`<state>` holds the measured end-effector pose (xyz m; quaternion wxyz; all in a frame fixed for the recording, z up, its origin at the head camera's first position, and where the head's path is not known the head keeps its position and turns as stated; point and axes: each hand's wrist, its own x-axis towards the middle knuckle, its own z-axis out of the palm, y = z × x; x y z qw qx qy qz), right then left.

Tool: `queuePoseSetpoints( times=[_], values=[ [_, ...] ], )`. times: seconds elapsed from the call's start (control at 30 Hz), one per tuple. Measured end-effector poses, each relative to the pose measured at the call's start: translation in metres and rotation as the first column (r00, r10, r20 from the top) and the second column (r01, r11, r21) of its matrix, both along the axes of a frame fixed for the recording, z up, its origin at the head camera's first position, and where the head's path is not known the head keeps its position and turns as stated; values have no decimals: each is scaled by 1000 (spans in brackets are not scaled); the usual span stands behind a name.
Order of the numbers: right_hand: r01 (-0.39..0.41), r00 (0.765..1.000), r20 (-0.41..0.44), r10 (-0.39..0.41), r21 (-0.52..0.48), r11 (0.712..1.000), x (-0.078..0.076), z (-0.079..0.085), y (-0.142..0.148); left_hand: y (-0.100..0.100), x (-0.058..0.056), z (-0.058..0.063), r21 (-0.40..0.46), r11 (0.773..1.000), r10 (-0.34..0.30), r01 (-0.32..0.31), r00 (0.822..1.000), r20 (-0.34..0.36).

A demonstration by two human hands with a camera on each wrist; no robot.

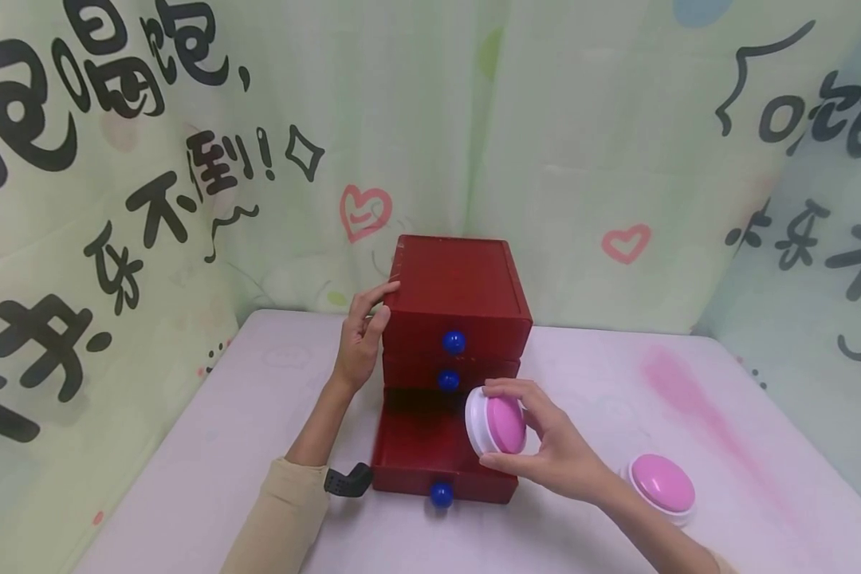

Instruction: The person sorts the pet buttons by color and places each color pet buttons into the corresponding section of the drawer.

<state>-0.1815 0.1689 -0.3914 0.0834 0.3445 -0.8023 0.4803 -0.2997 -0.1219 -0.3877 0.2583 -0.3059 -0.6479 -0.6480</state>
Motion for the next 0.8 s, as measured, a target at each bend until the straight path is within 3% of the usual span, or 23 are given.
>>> queuePoseSetpoints(
  times=[0.33,0.6,0.8],
  values=[
    [-36,986,-158,46,63,997,-2,0,-21,1,0,2,-13,1000,15,-15,1000,8],
    [-104,975,-189,120,95,990,-2,-3,-41,1,0,0,-28,999,30,-29,999,19],
    [-99,966,-220,137,175,979,-2,-4,-55,0,1,0,-43,998,48,-47,999,18]
  ],
)
